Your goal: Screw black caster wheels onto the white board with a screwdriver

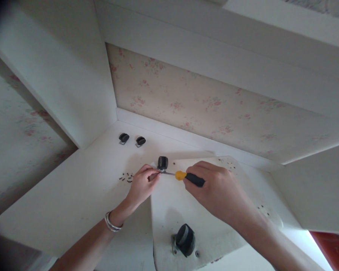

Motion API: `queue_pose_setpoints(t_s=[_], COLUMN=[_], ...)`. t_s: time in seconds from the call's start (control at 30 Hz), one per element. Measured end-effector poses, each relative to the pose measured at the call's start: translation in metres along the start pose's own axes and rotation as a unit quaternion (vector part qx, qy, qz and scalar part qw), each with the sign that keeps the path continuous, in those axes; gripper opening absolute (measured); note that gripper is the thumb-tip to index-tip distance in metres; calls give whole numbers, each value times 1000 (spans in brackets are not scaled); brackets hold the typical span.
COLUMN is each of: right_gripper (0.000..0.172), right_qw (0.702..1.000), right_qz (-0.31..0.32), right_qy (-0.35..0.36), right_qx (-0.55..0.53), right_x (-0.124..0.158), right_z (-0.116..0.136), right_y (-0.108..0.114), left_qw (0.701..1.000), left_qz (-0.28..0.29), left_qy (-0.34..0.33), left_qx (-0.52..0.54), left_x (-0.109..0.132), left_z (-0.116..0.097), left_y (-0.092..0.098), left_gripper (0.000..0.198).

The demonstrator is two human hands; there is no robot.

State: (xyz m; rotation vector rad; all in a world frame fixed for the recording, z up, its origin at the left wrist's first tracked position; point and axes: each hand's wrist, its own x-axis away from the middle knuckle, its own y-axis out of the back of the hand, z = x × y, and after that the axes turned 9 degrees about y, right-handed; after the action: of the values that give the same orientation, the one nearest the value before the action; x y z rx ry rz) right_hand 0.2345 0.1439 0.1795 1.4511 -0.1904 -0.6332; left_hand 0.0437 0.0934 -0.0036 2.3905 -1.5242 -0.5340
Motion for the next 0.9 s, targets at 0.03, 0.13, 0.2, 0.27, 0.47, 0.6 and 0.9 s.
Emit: queue_pose_setpoints(t_s=[0.03,0.13,0.2,0.27,0.47,0.6,0.9], right_gripper=[13,18,18,13,21,20,29], right_qw=[1000,995,991,990,974,965,960], right_qz=[18,74,98,112,220,258,206], right_qy=[11,31,29,20,21,23,78], right_qx=[15,63,81,82,46,53,174], right_x=[-6,-28,-44,-60,-93,-105,-102], right_z=[2,8,11,14,18,21,32], right_y=[3,10,14,19,39,43,31], left_qw=[1000,1000,1000,1000,1000,1000,1000], left_qz=[2,-2,-9,-14,-19,-18,-17], left_qy=[1,4,7,6,-15,-19,-15], left_qx=[-1,2,9,15,-3,-5,-13], left_x=[0,-1,-1,-1,-2,-1,-3], left_z=[0,0,0,0,4,5,4], left_y=[0,-1,-2,-2,-4,-4,-4], left_gripper=[12,13,13,13,10,10,9])
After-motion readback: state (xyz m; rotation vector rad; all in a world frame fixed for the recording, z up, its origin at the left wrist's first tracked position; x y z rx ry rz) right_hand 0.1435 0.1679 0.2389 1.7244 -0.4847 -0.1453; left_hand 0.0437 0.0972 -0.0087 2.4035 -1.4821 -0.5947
